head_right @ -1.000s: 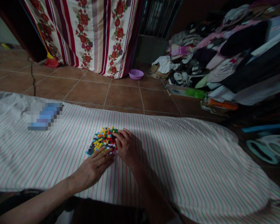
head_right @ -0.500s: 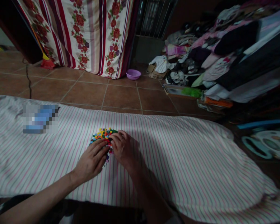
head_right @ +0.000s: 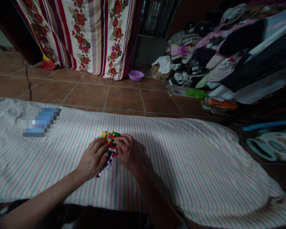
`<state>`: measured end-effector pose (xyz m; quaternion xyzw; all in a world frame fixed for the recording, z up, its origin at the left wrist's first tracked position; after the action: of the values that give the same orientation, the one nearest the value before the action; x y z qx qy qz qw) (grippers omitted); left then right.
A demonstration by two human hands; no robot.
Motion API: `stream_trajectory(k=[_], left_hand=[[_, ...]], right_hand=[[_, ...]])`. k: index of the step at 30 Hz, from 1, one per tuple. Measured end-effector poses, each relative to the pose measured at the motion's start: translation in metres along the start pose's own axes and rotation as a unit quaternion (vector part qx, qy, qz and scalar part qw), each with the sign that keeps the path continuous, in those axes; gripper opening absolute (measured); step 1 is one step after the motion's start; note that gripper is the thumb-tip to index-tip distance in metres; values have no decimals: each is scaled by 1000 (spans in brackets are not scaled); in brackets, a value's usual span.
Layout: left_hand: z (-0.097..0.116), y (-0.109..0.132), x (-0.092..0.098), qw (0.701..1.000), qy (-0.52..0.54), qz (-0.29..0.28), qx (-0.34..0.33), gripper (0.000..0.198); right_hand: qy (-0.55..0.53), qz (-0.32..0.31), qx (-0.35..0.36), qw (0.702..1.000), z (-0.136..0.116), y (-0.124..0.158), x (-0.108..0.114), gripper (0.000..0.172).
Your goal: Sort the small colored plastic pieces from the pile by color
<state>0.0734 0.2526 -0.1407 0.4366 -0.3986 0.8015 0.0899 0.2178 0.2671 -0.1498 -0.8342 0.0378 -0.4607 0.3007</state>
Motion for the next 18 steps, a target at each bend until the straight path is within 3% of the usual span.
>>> stream_trajectory(k=[8,14,18], left_hand=[[5,-5,-15,999,-40,-32,-18,37],[8,-3,-6,999,-24,-15,-31,27],[4,0,-4,998,-52,-22,-14,32]], right_hand=[[-16,-5,1,1000,-1,0,-3,25],[-45,43,-41,997,14,0,2,26],[-27,52,-63,996,20,1,7,27]])
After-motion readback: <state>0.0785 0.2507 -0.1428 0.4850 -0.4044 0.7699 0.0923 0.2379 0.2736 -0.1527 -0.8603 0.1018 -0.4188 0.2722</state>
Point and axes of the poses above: each hand's wrist, its own y-axis away from the middle knuckle, its own x-axis out of the back of the hand, z = x × y, the point moved 7 cm from there along -y, towards the middle knuckle, and after that the axes turned 3 degrees about z, right-handed, at the moved point
